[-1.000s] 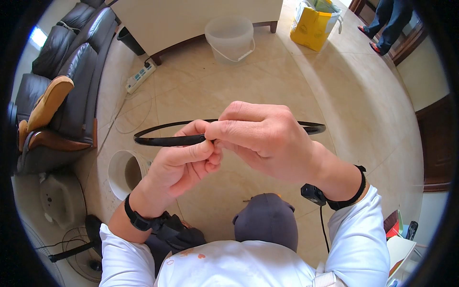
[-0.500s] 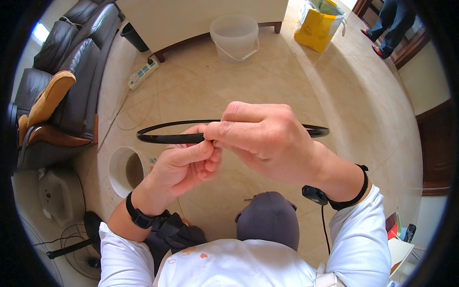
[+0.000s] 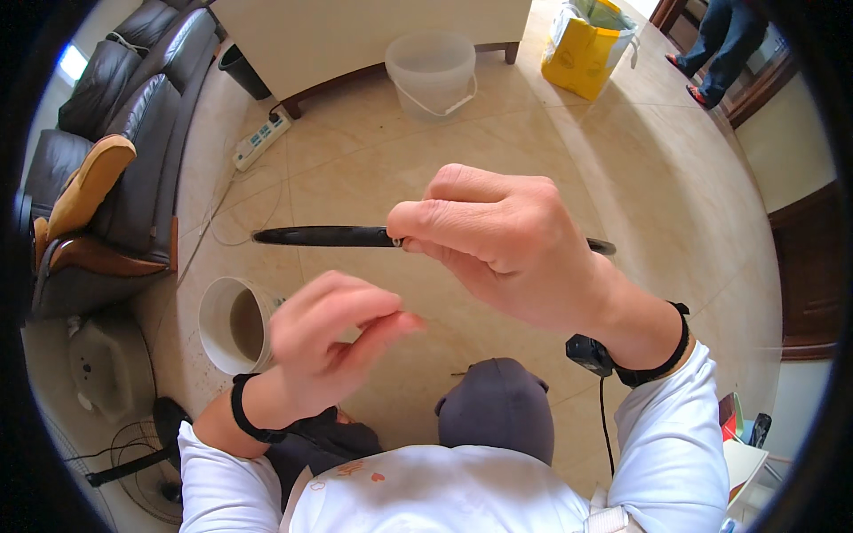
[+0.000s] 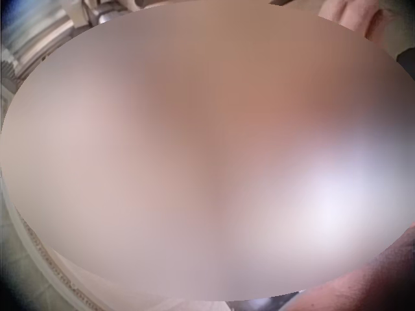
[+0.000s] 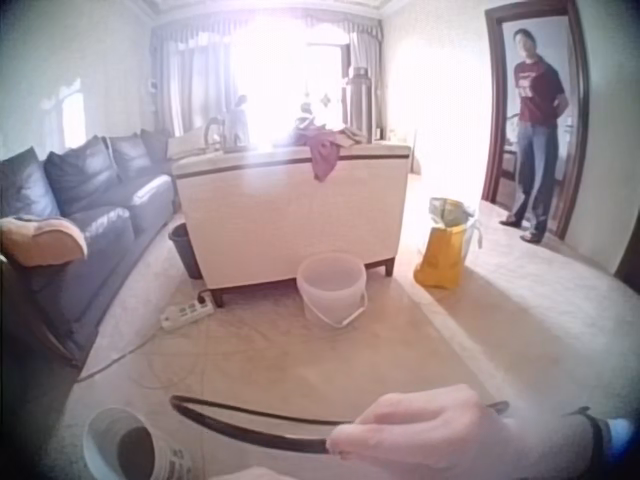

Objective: The person removes the guard rim from a fan, loosens its fastener with a screwdriver, takes off the rubber gloves, and separates the ends of the rim ring by hand.

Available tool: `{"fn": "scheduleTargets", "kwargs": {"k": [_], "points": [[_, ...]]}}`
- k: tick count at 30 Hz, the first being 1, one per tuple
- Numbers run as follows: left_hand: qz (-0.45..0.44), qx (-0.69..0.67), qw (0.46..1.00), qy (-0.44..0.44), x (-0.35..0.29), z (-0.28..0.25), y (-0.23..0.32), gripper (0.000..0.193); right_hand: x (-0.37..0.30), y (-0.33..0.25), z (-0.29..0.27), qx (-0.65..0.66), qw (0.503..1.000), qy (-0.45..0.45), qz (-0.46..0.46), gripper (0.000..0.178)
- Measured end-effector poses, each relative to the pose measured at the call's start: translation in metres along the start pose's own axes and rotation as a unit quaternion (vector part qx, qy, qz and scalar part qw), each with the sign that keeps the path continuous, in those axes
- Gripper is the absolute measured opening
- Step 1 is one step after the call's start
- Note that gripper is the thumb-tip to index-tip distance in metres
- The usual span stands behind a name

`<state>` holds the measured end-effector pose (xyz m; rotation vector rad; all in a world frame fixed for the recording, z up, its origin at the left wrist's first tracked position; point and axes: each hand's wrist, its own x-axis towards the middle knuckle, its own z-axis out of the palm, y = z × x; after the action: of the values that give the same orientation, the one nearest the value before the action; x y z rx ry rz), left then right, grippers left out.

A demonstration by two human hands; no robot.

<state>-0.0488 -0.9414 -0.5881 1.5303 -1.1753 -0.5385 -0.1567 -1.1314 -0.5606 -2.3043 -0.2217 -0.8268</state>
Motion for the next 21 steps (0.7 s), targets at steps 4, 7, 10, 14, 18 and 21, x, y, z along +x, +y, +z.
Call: {"fn": "scheduleTargets", "kwargs": {"k": [4, 7, 10, 14, 18, 21], "points": [[0.327, 0.311, 0.884, 0.118, 0.014, -0.016, 0.002, 0.027, 0.001, -0.001, -0.006, -0.02, 0.999, -0.024, 0.01, 0.021], [0.321, 0.316, 0.88, 0.148, 0.034, -0.02, -0.003, 0.028, 0.002, -0.001, -0.005, -0.021, 0.999, -0.024, 0.004, 0.02], [0.313, 0.285, 0.897, 0.124, 0.037, -0.019, -0.009, 0.027, 0.001, -0.001, 0.0, 0.001, 1.0, 0.003, 0.001, 0.022], [0.283, 0.217, 0.927, 0.117, 0.035, -0.013, -0.008, 0.024, -0.001, 0.0, -0.001, 0.002, 1.0, 0.005, -0.005, 0.022], [0.278, 0.18, 0.935, 0.124, 0.036, -0.01, -0.014, 0.025, -0.002, 0.001, 0.002, 0.012, 1.0, 0.02, 0.006, 0.021], [0.286, 0.168, 0.936, 0.116, 0.039, -0.011, -0.015, 0.026, 0.0, -0.003, 0.002, 0.016, 0.999, 0.035, 0.026, 0.017]]}}
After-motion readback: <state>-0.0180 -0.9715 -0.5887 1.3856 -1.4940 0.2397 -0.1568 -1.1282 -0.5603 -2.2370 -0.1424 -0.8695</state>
